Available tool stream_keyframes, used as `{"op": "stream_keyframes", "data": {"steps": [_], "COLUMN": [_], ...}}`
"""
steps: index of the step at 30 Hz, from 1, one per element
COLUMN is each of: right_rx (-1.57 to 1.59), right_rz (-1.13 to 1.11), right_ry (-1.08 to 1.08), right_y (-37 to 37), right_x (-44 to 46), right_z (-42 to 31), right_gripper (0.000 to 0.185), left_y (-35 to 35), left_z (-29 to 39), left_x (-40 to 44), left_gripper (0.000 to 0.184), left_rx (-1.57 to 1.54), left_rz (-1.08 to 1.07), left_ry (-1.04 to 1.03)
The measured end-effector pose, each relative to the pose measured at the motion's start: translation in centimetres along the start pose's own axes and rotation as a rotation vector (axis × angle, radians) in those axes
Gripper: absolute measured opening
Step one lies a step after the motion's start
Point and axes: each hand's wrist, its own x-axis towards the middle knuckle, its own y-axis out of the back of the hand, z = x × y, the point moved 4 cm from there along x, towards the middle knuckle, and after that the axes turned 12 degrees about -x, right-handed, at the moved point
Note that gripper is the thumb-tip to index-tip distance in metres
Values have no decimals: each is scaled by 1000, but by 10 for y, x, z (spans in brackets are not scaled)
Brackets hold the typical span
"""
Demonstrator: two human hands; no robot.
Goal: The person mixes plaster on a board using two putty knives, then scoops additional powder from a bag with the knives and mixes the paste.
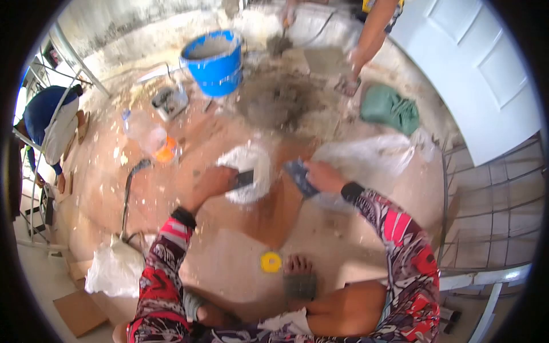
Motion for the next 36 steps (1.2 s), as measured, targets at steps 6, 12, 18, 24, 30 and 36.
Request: {"op": "stream_keyframes", "data": {"steps": [6,12,18,24,30,36], "right_rx": [31,48,51,46,50,72], "right_rz": [-98,-62,-91,-105,-74,-86], "right_ry": [-120,-107,-110,-135,-121,-129], "right_y": [27,29,28,30,27,27], "right_x": [-3,-1,2,0,0,2], "right_z": [-19,-20,-18,-18,-15,-14], "right_gripper": [24,24,23,26,24,21], "left_y": [29,47,37,23,23,49], "left_z": [-4,6,14,9,0,10], "left_x": [-7,-10,-1,5,13,5], "left_gripper": [21,21,18,15,15,16], "left_rx": [-167,-115,-20,64,115,40], "left_rz": [17,-2,-72,-73,-45,-9], "left_ry": [45,28,-68,-169,-116,-71]}}
